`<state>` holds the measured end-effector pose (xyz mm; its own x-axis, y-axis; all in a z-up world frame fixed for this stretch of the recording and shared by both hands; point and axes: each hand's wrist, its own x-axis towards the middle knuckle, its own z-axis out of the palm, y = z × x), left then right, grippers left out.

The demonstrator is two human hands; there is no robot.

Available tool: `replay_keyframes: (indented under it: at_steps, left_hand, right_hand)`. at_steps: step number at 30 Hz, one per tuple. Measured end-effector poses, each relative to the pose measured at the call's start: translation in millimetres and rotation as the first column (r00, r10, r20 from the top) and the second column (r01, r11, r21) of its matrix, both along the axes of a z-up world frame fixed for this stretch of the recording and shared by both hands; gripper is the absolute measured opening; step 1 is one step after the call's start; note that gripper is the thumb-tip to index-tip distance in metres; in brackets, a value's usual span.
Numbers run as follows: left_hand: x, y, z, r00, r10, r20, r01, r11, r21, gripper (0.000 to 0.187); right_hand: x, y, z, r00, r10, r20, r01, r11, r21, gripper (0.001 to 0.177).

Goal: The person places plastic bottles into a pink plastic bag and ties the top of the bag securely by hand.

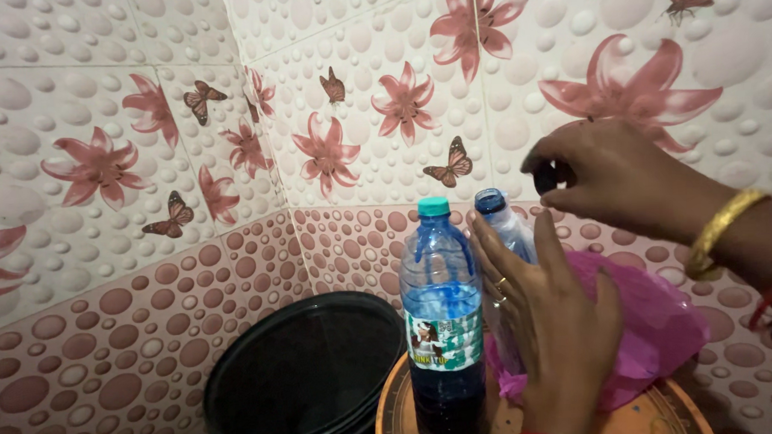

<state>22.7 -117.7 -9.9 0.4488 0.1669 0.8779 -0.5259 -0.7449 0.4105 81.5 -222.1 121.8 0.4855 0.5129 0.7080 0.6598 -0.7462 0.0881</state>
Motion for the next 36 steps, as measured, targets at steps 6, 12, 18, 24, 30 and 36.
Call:
replay_keyframes:
  at_steps: [6, 12, 18, 24, 30, 36]
  left_hand:
    - [0.9, -2.6, -5.4, 0.998, -0.017, -0.066, 0.015, 1.0, -0.027, 0.08]
    - [2.2, -4.0, -5.1, 0.995, -0.072, -0.066, 0.065, 0.993, -0.101, 0.085]
    - [-1.6, -4.4, -3.8, 0.994, -0.112, 0.016, 0.113, 0.987, -0.115, 0.076]
    - [5.4, -11.5, -0.6, 0.974, -0.203, -0.099, 0.167, 0.944, -0.284, 0.071]
    - [32.4, -7.5, 0.7, 0.977, -0.196, -0.083, 0.156, 0.925, -0.346, 0.065]
    - [53.2, -5.3, 7.9, 0.983, -0.172, -0.07, 0.129, 0.904, -0.408, 0.059]
  right_hand:
    - [17.8, 26.1, 6.7, 0.996, 0.059, -0.068, -0.072, 0.977, -0.201, 0.044]
    - [22.5, 39.0, 15.0, 0.904, 0.087, -0.419, -0.119, 0.991, -0.052, 0.02]
    - [17.1, 46.6, 30.2, 0.929, -0.04, -0.367, -0.065, 0.962, -0.267, 0.038]
    - [18.0, 46.5, 39.2, 0.901, -0.041, -0.433, -0.123, 0.931, -0.344, 0.049]
    - [-1.5, 45.8, 43.7, 0.902, -0.009, -0.433, -0.159, 0.923, -0.35, 0.041]
    - [-6.5, 41.8, 49.3, 0.919, -0.202, -0.338, 0.008, 0.868, -0.497, 0.022]
